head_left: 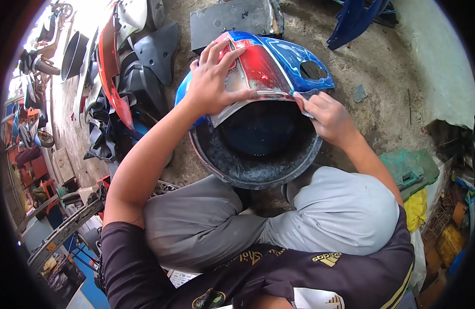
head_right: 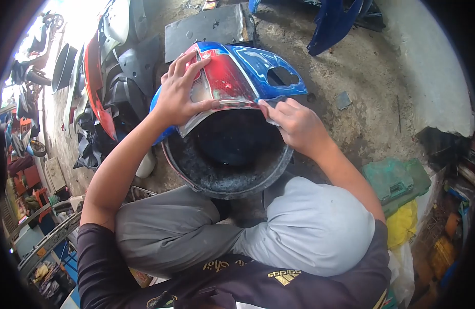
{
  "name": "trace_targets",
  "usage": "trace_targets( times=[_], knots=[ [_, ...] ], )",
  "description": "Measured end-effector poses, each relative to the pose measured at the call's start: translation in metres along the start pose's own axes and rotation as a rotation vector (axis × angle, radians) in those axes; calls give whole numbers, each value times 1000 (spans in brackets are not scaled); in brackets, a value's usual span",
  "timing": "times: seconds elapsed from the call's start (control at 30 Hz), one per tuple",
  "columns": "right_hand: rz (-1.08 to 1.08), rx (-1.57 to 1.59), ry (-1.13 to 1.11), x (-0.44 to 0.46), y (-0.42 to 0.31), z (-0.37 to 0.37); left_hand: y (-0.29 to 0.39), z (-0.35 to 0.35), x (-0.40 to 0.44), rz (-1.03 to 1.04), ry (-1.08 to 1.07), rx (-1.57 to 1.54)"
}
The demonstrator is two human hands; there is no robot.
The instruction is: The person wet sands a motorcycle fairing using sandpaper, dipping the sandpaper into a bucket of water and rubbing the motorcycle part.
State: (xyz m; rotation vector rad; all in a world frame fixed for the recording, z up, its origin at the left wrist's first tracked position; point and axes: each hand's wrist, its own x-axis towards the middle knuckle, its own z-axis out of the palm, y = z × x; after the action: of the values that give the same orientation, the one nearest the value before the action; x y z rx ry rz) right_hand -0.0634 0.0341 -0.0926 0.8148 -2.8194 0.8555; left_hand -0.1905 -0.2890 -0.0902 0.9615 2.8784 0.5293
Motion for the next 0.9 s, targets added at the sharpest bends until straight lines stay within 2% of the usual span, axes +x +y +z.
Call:
trace_targets(
  times=[0.17,0.4,0.53,0.8,0.83,0.9],
  knots=[
    [-67,5,40,21,4,12,0,1,0,16,31,-11],
    [-75,33,-15,4,16,2,0,-1,-1,15,12,16],
    [-119,109,104,24,8,14,0,0,0,30,33,-4],
    [-96,88,228,10,0,26,-1,1,-1,8,21,-7],
    [-92,86,186,12,-2,23,-2,2,0,16,24,-2],
    [-29,77,263,11,6,24,-1,2,1,10,10,6]
  ],
)
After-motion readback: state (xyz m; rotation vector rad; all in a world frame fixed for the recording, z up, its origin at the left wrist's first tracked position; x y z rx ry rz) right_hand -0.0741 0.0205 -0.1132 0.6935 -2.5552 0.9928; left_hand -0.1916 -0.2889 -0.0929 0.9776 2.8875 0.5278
